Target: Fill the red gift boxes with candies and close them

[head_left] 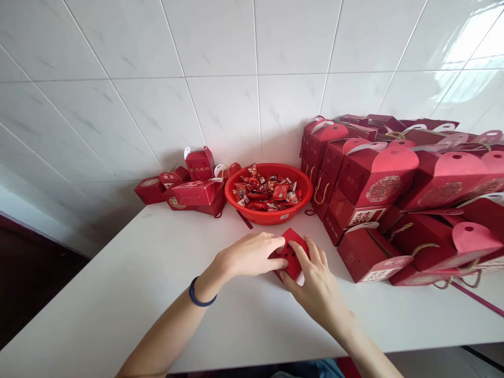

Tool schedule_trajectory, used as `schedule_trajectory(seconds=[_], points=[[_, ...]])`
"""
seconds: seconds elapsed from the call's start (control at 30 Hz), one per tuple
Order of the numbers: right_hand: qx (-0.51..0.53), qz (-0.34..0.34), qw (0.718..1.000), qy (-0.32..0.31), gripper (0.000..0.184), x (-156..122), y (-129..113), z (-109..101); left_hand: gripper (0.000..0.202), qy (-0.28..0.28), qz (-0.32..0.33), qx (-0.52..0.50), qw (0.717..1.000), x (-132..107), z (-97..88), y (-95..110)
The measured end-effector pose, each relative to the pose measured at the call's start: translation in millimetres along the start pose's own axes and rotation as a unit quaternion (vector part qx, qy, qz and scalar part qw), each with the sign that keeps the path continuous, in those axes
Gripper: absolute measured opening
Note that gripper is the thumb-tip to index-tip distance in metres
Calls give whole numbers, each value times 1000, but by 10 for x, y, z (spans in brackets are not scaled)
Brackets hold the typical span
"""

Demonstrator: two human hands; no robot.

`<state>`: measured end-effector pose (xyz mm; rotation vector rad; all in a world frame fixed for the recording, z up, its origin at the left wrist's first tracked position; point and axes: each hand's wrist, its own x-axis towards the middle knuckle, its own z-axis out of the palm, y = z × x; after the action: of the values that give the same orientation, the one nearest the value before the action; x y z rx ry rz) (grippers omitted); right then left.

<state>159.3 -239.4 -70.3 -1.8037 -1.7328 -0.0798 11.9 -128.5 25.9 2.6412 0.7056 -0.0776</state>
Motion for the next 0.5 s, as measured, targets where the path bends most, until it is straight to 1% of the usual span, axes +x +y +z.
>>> schedule_trajectory(seconds=[0.17,0.37,0.5], points=[[30,-17,999,-6,53,-1,94,-128,25,-38,13,-48,998,-51,-84,3],[64,-47,997,-8,49,-85,181,-290,23,-74,41,-87,993,-65,-139,19],[101,-50,993,-28,52,-131,234,-465,28,-72,72,-147,984,-76,-170,9]])
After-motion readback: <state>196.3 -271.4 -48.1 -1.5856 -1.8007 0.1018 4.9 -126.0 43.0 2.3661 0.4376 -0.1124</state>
